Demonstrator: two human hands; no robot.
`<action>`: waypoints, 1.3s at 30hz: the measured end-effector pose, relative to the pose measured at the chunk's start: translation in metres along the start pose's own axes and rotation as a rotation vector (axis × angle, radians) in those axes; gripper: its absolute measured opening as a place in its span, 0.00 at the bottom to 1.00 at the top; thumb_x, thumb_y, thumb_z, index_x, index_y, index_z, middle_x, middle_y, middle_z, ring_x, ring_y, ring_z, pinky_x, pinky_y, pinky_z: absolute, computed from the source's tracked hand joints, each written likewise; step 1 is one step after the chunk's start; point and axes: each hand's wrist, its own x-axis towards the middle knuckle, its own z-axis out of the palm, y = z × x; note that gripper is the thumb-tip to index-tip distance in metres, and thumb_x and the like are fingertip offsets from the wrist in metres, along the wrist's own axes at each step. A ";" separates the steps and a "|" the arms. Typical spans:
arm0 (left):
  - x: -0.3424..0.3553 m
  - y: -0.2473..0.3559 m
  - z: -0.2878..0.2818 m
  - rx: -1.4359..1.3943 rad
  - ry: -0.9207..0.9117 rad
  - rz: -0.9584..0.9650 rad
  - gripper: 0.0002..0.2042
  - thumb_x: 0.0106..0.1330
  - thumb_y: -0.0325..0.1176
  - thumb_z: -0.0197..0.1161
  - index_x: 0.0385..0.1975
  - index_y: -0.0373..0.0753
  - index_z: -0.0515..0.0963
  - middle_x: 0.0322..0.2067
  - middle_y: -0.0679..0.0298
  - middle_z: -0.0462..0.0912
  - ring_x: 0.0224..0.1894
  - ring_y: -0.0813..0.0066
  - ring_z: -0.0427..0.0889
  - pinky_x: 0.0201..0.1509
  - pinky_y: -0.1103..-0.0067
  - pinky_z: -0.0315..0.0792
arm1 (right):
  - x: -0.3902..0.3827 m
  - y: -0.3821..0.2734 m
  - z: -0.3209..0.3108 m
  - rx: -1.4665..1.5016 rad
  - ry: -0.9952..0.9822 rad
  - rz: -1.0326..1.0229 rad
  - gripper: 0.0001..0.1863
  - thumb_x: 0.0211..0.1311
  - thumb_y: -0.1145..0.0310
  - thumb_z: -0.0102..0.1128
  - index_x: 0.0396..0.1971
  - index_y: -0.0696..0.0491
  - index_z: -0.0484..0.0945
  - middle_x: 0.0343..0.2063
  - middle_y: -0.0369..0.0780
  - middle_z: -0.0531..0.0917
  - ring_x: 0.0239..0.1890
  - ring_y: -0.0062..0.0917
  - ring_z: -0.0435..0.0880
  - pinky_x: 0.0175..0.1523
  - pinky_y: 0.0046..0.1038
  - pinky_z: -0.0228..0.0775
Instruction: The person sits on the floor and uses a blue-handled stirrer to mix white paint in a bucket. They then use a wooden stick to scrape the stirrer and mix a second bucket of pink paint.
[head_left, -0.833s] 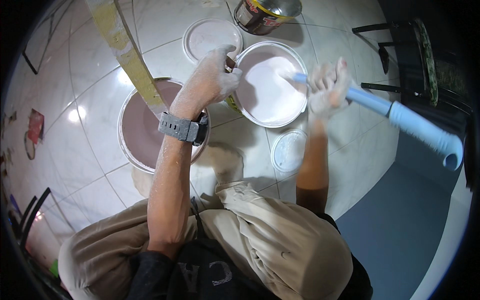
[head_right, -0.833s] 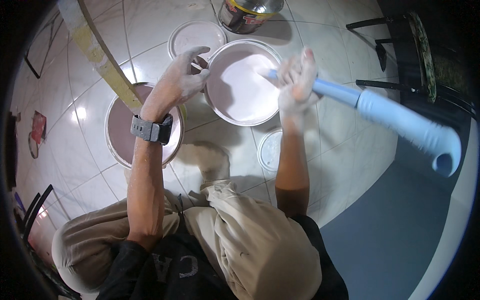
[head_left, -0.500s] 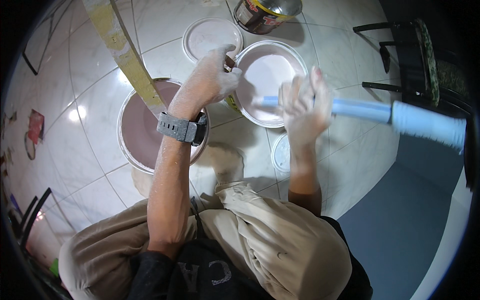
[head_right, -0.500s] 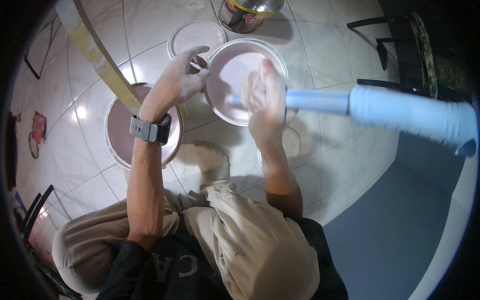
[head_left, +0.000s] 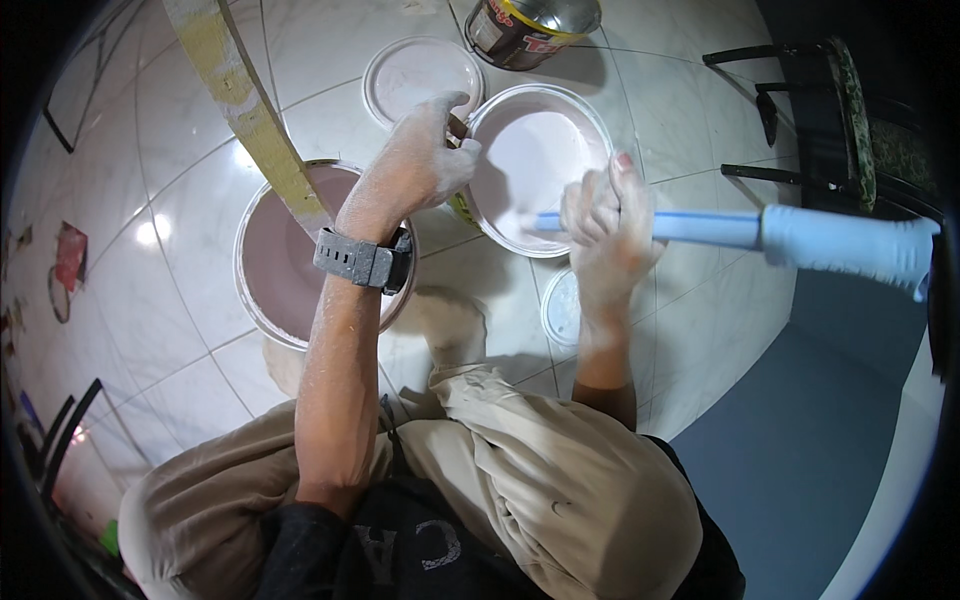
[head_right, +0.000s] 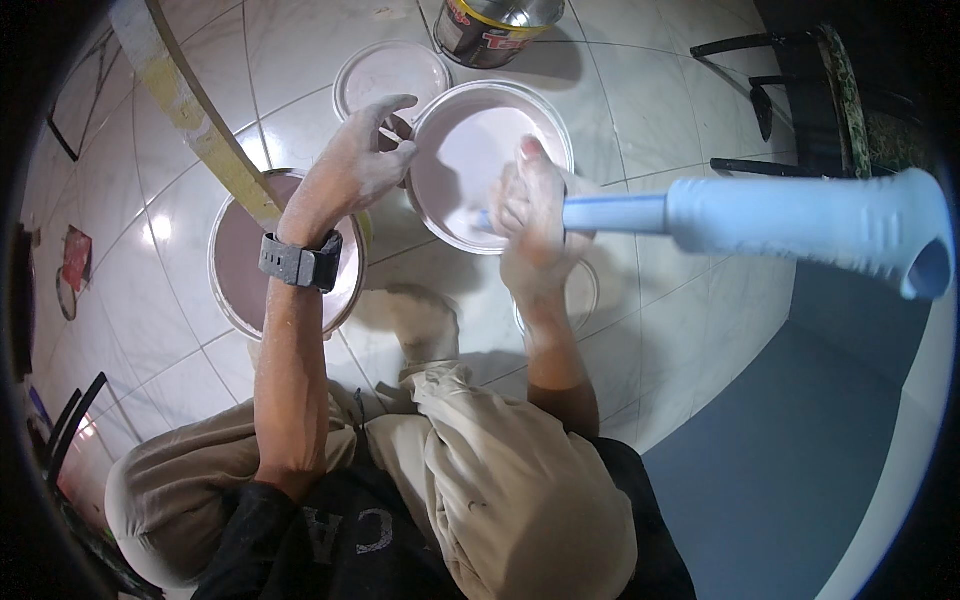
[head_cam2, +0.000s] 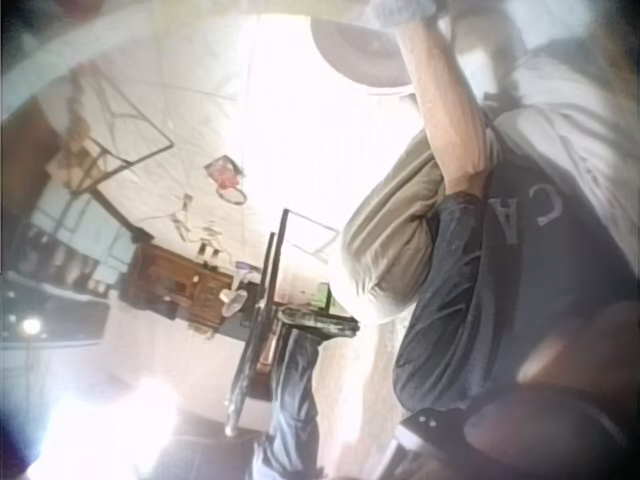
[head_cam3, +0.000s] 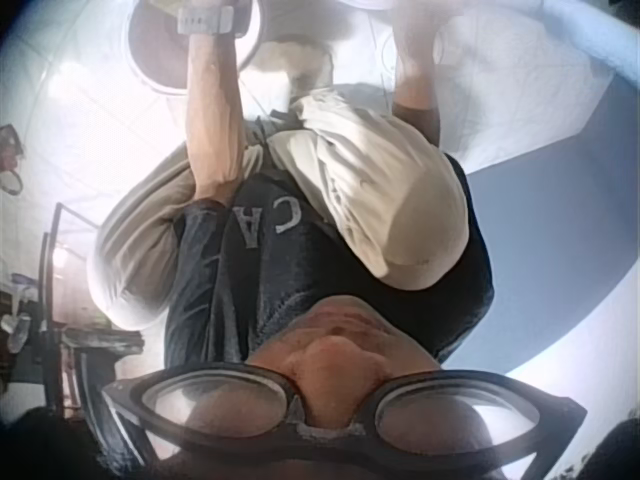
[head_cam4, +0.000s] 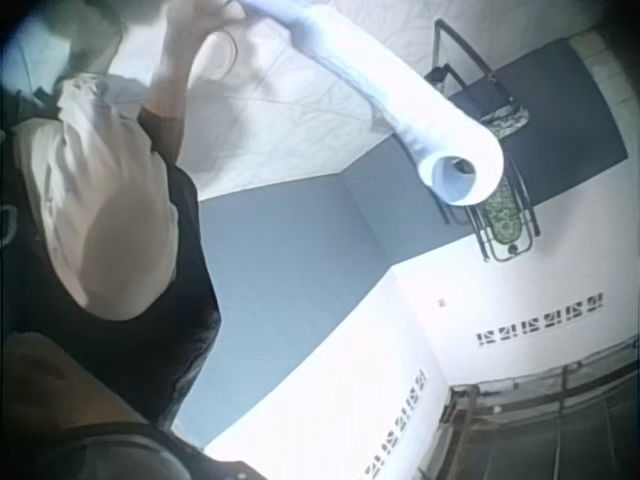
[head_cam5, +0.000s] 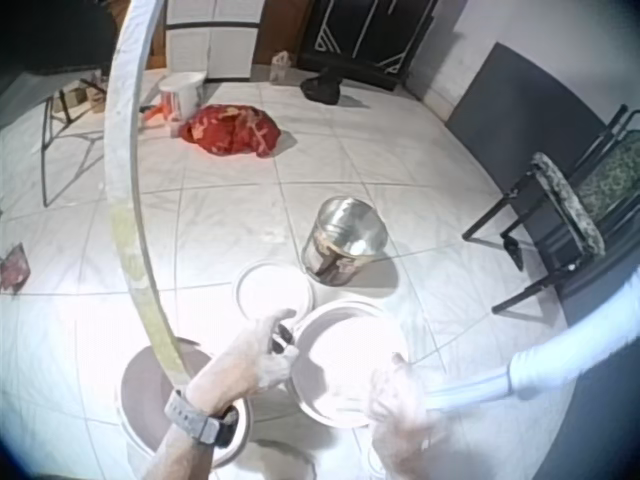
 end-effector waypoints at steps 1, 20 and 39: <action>0.000 -0.001 -0.002 -0.003 0.001 -0.002 0.27 0.57 0.30 0.56 0.57 0.23 0.66 0.41 0.38 0.81 0.44 0.51 0.83 0.53 0.69 0.74 | 0.004 0.001 0.006 0.100 -0.084 -0.006 0.23 0.68 0.63 0.48 0.12 0.45 0.55 0.09 0.29 0.57 0.08 0.14 0.50 0.15 0.22 0.37; 0.002 -0.003 0.002 0.032 -0.025 -0.024 0.26 0.60 0.30 0.57 0.60 0.31 0.67 0.43 0.52 0.78 0.33 0.69 0.82 0.41 0.75 0.76 | 0.045 0.008 0.007 0.240 0.087 -0.093 0.23 0.65 0.60 0.50 0.11 0.45 0.54 0.08 0.28 0.53 0.11 0.15 0.48 0.17 0.21 0.40; 0.002 0.003 0.000 0.024 -0.048 -0.038 0.25 0.60 0.31 0.56 0.60 0.31 0.67 0.41 0.51 0.79 0.36 0.68 0.82 0.43 0.75 0.76 | 0.056 0.001 0.012 0.179 0.149 -0.157 0.24 0.66 0.60 0.51 0.12 0.44 0.52 0.09 0.28 0.53 0.09 0.14 0.48 0.16 0.21 0.40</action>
